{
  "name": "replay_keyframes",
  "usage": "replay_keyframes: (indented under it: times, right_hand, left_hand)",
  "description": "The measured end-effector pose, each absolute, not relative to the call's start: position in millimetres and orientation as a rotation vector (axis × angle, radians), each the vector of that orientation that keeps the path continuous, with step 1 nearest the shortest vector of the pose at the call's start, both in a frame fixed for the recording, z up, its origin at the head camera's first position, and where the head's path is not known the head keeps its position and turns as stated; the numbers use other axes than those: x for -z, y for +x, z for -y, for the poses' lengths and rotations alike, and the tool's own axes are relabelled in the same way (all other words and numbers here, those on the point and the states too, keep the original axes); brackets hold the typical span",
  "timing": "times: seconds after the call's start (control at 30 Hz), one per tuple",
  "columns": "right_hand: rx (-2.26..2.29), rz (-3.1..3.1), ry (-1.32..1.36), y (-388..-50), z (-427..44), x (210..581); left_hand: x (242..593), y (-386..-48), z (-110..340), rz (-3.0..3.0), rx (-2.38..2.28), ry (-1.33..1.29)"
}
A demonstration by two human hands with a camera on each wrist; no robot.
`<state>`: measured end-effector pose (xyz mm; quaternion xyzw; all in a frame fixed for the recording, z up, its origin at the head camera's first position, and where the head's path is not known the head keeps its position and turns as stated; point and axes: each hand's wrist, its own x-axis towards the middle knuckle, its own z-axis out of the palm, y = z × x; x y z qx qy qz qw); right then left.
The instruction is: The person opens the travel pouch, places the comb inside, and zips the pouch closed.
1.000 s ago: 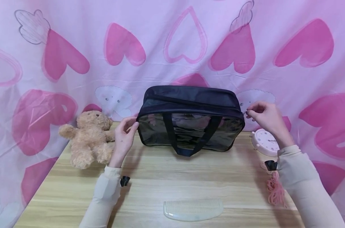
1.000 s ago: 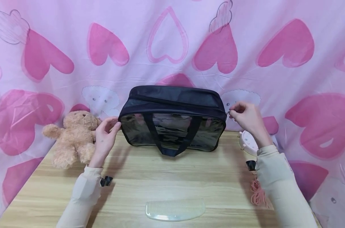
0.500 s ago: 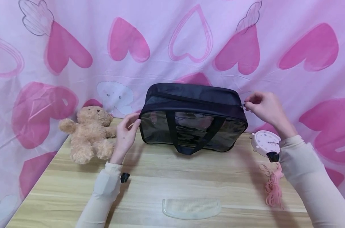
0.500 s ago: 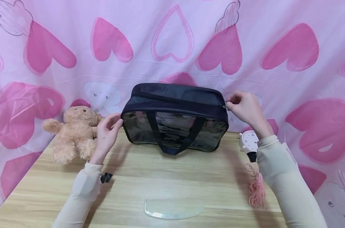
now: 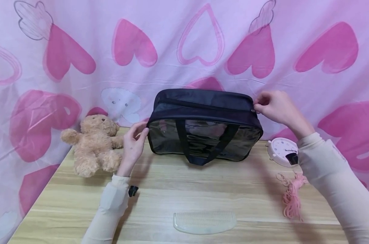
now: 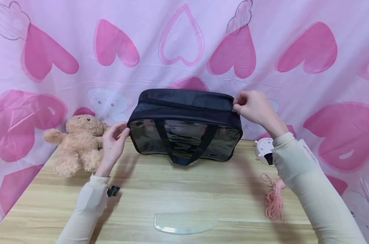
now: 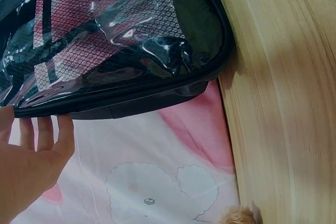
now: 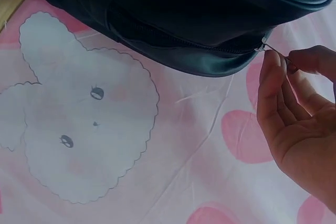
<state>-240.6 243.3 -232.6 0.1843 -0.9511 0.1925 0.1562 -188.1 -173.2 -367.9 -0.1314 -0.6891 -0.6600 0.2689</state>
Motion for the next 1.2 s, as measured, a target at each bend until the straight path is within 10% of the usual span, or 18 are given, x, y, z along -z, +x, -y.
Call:
replay_keyframes:
  times: [1.2]
  right_hand:
    - [-0.459,2.786,0.675,-250.0,-214.0,209.9]
  left_hand:
    - [367.7,-188.1,174.1,1.883,1.773,-0.325]
